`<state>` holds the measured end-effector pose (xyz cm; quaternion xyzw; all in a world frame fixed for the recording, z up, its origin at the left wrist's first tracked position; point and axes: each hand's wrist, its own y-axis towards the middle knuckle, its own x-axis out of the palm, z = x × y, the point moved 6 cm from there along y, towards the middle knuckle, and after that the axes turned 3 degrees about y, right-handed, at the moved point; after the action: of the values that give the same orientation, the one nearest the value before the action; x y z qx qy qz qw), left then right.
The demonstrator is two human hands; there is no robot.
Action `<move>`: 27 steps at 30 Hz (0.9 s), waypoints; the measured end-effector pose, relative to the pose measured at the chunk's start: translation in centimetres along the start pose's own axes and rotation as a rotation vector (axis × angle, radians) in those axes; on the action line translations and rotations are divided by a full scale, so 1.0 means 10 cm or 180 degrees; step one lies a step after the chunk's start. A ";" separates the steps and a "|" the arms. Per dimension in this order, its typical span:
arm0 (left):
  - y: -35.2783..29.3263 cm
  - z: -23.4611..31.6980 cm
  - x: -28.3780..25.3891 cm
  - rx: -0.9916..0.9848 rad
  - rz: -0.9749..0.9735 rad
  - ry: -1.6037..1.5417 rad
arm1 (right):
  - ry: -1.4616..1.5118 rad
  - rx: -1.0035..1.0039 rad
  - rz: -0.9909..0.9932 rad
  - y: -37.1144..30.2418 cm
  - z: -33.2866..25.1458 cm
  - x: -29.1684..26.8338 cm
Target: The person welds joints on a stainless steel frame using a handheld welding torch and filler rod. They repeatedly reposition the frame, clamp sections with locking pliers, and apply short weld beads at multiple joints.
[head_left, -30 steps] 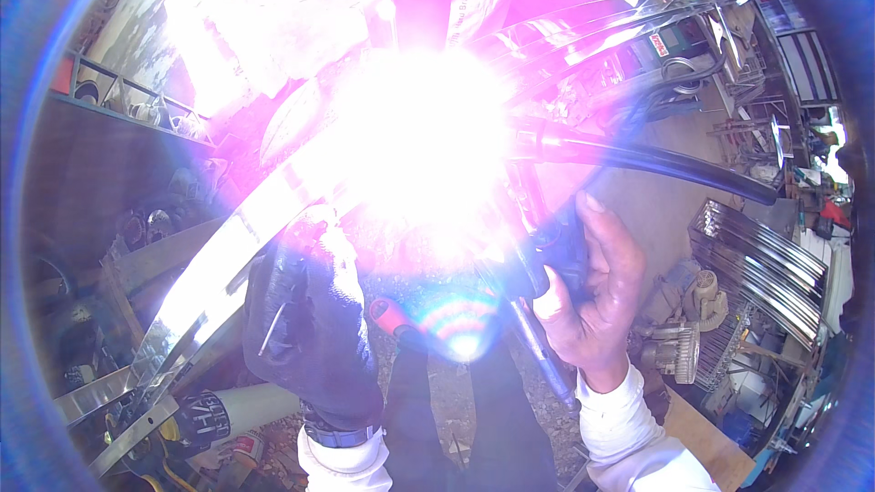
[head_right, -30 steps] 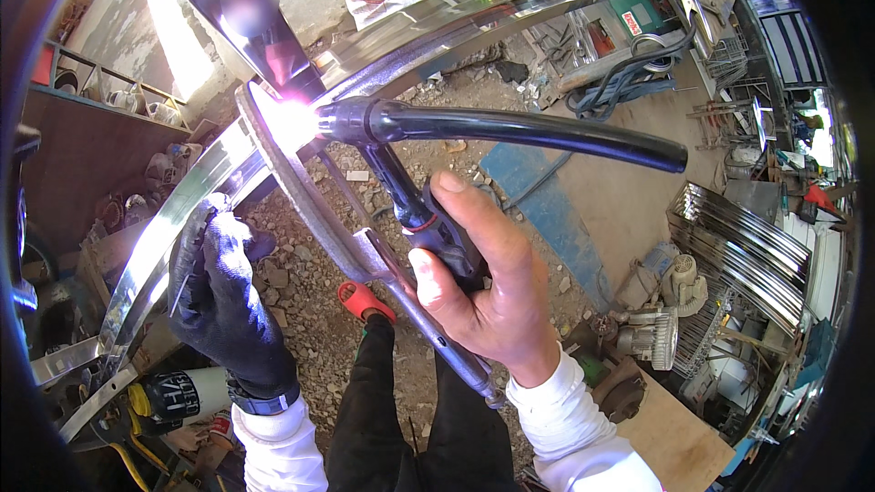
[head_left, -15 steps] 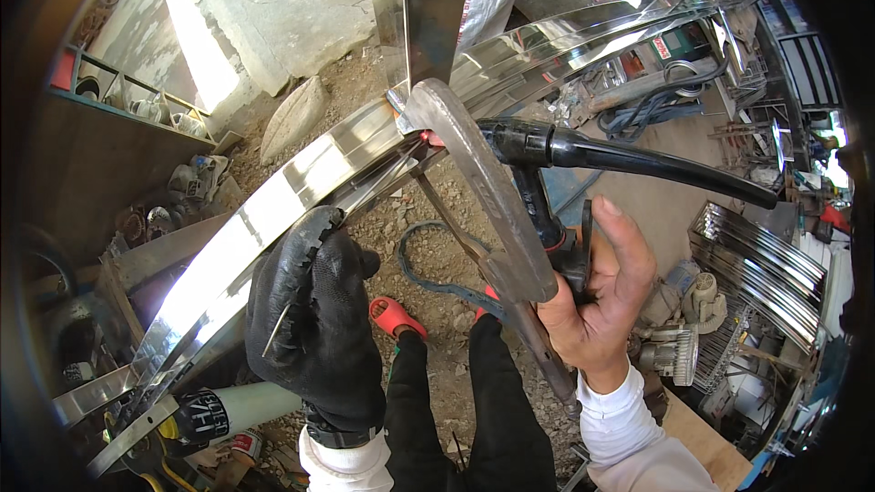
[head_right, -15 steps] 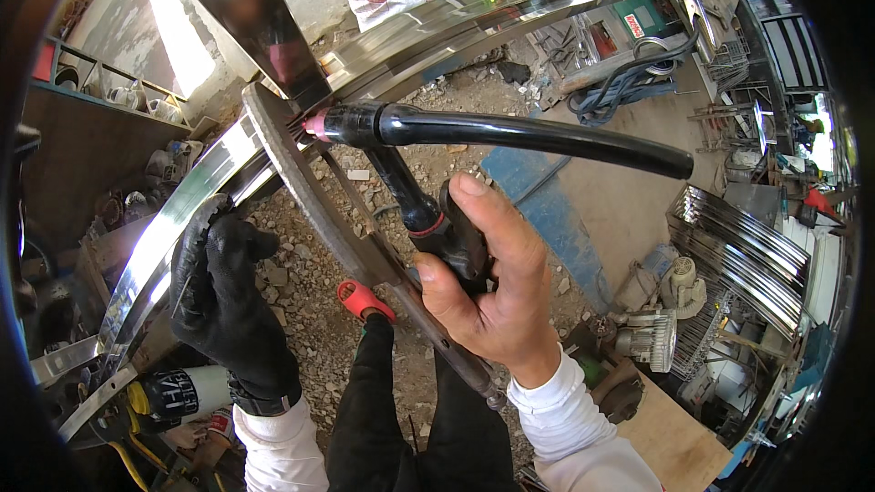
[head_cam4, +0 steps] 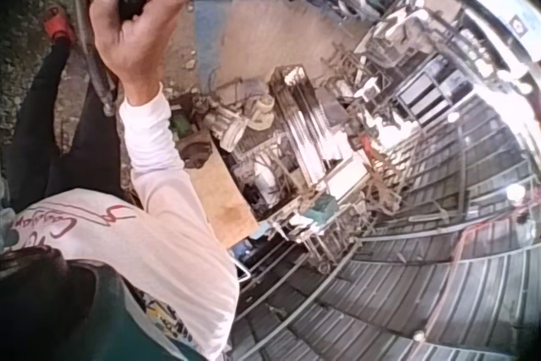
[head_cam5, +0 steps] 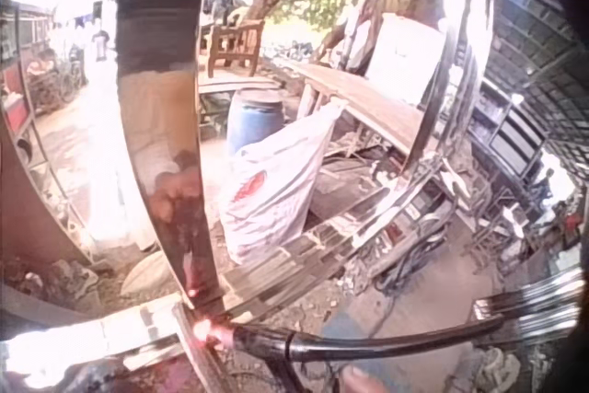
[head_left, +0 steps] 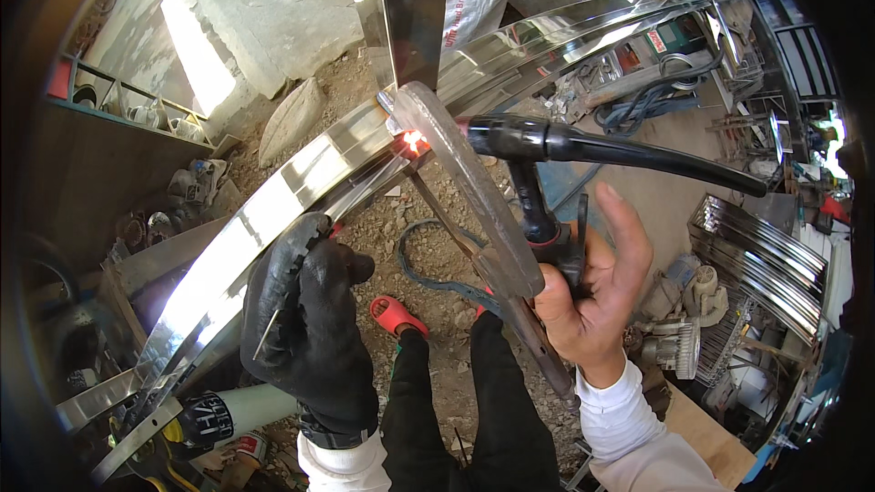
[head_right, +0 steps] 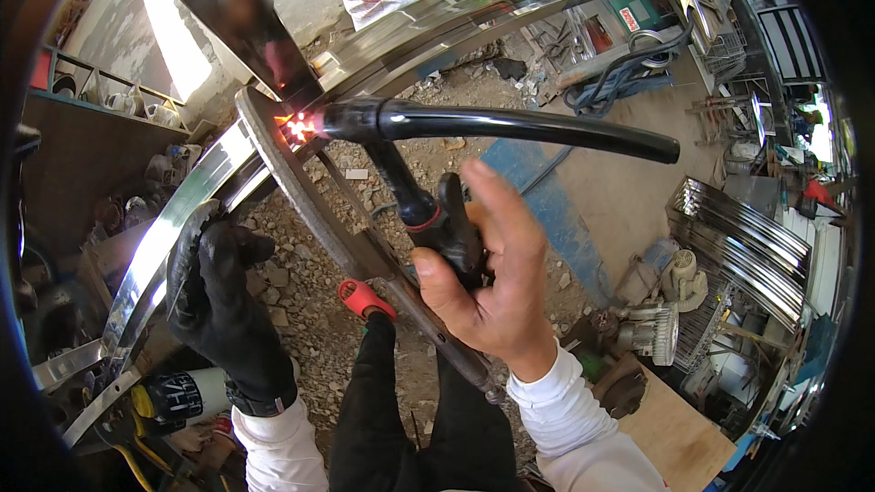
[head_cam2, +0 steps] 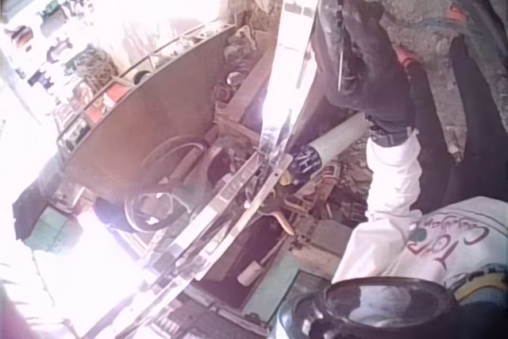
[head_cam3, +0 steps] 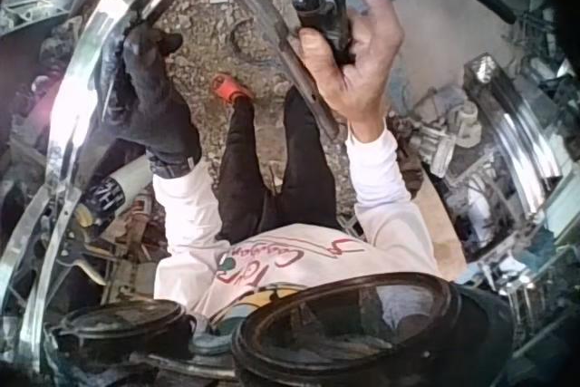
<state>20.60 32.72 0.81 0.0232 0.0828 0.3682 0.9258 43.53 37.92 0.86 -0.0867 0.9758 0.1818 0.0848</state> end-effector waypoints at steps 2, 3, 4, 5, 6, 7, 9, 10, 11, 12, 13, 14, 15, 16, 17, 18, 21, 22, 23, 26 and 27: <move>0.02 0.04 -0.04 -0.0089 0.0034 -0.0163 | 0.0080 0.0222 0.0032 -0.03 0.02 -0.04; 0.02 0.06 -0.08 -0.0094 0.0062 -0.0104 | 0.0137 0.0378 0.0043 -0.04 0.04 -0.07; 0.02 0.08 -0.13 -0.0099 0.0089 -0.0044 | 0.0234 0.0609 0.0046 -0.08 0.05 -0.13; 0.02 0.10 -0.18 -0.0103 0.0114 0.0016 | 0.0332 0.0840 0.0051 -0.11 0.07 -0.16; 0.02 0.13 -0.23 -0.0070 0.0150 -0.0014 | 0.0243 0.0936 0.0166 -0.14 0.06 -0.19; 0.04 0.17 -0.29 -0.0039 0.0184 -0.0044 | 0.0263 0.1048 0.0262 -0.17 0.07 -0.22; 0.11 0.27 -0.38 0.0126 0.0229 -0.0157 | 0.0300 0.1281 0.0456 -0.25 0.07 -0.30; 0.14 0.32 -0.42 0.0082 0.0343 -0.0132 | 0.0226 0.1370 0.0522 -0.29 0.07 -0.34; 0.17 0.36 -0.46 0.0036 0.0454 -0.0106 | 0.0183 0.1415 0.0606 -0.33 0.05 -0.38; 0.22 0.44 -0.47 0.0048 0.0430 0.0015 | 0.0171 0.1454 0.0677 -0.37 0.04 -0.40; 0.29 0.50 -0.47 0.0061 0.0407 0.0137 | 0.0159 0.1494 0.0749 -0.41 0.02 -0.41; 0.35 0.55 -0.45 0.0075 0.0384 0.0259 | 0.0141 0.1477 0.0820 -0.45 0.00 -0.44; 0.40 0.55 -0.40 -0.0065 0.0288 0.0146 | 0.0165 0.1457 0.0803 -0.46 -0.04 -0.45; 0.44 0.55 -0.34 -0.0205 0.0193 0.0037 | 0.0192 0.1438 0.0786 -0.46 -0.08 -0.46; 0.47 0.55 -0.28 -0.0345 0.0098 -0.0068 | 0.0223 0.1418 0.0770 -0.45 -0.12 -0.47; 0.51 0.57 -0.21 -0.0386 -0.0038 -0.0216 | 0.0374 0.1404 0.0772 -0.41 -0.17 -0.44; 0.53 0.48 -0.07 -0.0502 -0.0462 -0.0595 | 0.0544 0.1373 0.0796 -0.33 -0.22 -0.46; 0.55 0.47 -0.02 -0.0466 -0.0551 -0.0349 | 0.0599 0.1353 0.0819 -0.30 -0.23 -0.47; 0.55 0.47 0.01 -0.0376 -0.0615 -0.0153 | 0.0631 0.1376 0.0796 -0.26 -0.23 -0.48; 0.54 0.54 0.06 -0.0076 -0.0681 0.0512 | 0.0849 0.1465 0.0679 -0.13 -0.17 -0.51; 0.52 0.55 0.08 0.0065 -0.0694 0.0651 | 0.0880 0.1439 0.0687 -0.10 -0.13 -0.53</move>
<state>18.58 37.18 6.67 -0.0142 0.1824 0.2650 0.9467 48.74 37.26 2.78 0.0148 0.9975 -0.0460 -0.0517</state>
